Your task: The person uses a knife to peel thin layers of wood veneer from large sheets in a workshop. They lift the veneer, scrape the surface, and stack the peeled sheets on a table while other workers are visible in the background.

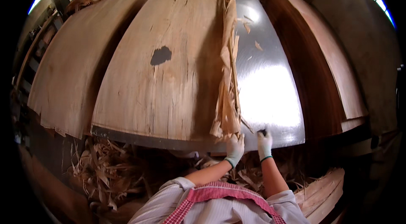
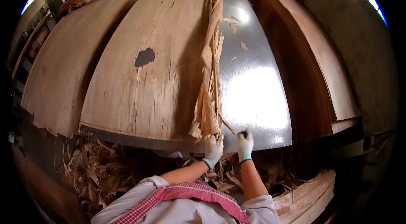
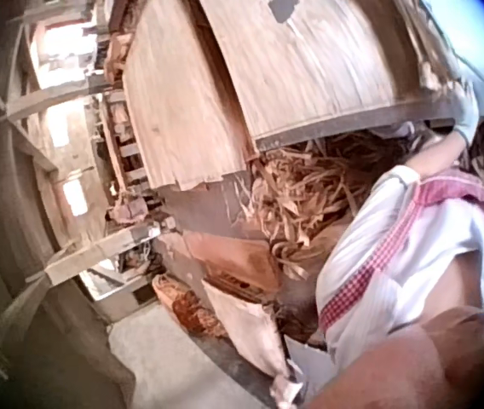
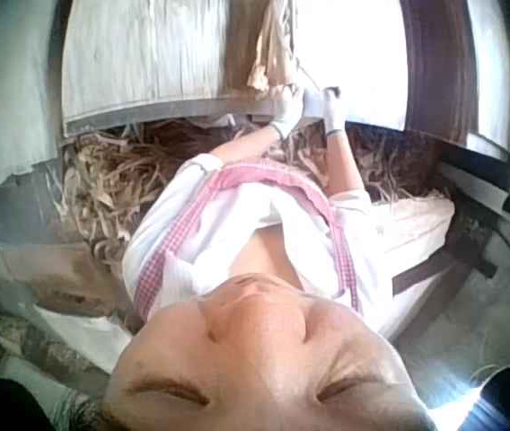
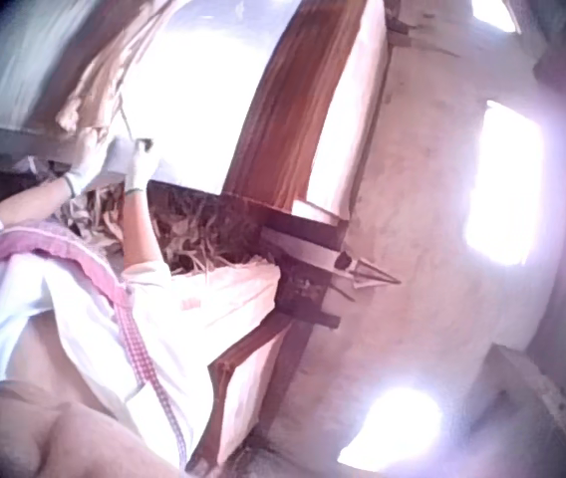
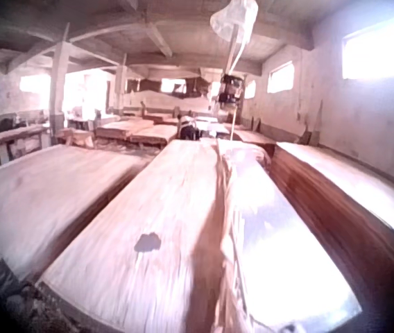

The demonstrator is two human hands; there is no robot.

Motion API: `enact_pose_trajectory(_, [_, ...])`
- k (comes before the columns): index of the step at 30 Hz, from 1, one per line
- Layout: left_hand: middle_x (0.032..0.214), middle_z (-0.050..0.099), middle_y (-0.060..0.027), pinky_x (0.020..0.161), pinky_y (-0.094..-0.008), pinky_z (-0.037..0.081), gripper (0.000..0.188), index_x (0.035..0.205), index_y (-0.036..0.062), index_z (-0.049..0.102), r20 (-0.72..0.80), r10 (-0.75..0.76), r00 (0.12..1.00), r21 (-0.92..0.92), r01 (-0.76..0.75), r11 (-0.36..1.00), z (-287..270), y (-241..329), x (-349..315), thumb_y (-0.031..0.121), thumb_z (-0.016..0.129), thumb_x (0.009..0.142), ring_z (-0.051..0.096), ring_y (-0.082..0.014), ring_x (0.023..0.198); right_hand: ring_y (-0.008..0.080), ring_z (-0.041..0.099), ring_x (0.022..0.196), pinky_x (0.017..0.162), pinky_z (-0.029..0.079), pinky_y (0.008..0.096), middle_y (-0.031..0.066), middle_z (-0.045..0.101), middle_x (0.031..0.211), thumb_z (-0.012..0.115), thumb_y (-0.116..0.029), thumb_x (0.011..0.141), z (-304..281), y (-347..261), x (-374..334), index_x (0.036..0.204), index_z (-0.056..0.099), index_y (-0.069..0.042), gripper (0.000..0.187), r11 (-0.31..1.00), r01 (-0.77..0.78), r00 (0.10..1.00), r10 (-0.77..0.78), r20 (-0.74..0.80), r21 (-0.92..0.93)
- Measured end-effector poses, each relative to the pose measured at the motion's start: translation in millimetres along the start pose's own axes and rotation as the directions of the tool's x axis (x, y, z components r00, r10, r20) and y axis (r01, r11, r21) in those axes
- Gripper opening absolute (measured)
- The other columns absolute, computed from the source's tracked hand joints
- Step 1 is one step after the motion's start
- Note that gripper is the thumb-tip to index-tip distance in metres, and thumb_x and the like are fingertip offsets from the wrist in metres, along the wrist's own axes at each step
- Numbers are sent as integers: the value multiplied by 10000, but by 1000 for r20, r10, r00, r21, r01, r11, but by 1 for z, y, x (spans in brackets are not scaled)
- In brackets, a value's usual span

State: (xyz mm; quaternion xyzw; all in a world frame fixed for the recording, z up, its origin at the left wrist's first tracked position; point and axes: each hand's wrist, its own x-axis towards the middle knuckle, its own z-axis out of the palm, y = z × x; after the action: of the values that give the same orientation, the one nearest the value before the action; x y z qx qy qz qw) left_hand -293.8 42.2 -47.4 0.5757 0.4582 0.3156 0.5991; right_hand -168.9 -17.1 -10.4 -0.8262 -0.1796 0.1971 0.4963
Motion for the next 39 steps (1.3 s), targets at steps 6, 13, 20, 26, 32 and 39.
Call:
enact_pose_trajectory(6, [801,583,-279,655,-542,420,294,915,-25,459,118,-2,993,121,-12,993,12,-17,-41,261,528,925,564,-469,766,159,603,844,751,496,293,97,648,955,644,-26,834,40,-141,-49,1117,590,-38,289,924,305,952,-304,39,-231])
enact_pose_trajectory(13, [963,589,-206,768,-450,437,252,1074,2,500,306,-45,951,-189,107,976,16,-36,-77,213,507,937,558,-379,906,338,656,821,642,546,436,172,480,1185,750,-238,755,118,-127,-52,1361,285,-139,770,549,404,913,-189,363,-731])
enact_pose_trajectory(20, [1092,594,-115,872,-329,439,244,1141,34,538,459,17,888,-432,207,878,3,-39,-59,177,487,949,548,-258,1032,391,636,856,686,517,478,190,573,1049,581,-200,864,107,-98,-2,1115,464,-59,311,569,282,959,-141,246,-772])
enact_pose_trajectory(26, [570,391,44,407,-249,316,244,782,125,463,626,-327,708,-432,664,611,-57,43,-35,252,462,990,356,-72,434,426,594,878,732,467,496,206,620,950,598,-231,850,82,-158,-13,937,559,-43,210,783,295,955,-259,144,-548])
enact_pose_trajectory(32, [565,428,26,395,-255,339,220,888,55,562,470,-196,861,-369,393,842,-58,57,-2,247,503,976,409,-70,450,159,494,639,612,425,307,95,564,707,643,-174,862,19,-190,16,866,547,-1,197,931,344,935,-328,134,-121])
enact_pose_trajectory(39, [576,515,-42,424,-320,401,164,910,-11,557,190,64,980,-73,-50,996,50,88,15,153,556,927,512,-153,470,81,488,698,636,424,247,-3,569,764,613,-104,896,-54,-85,73,889,570,-19,96,976,146,987,-154,35,163])
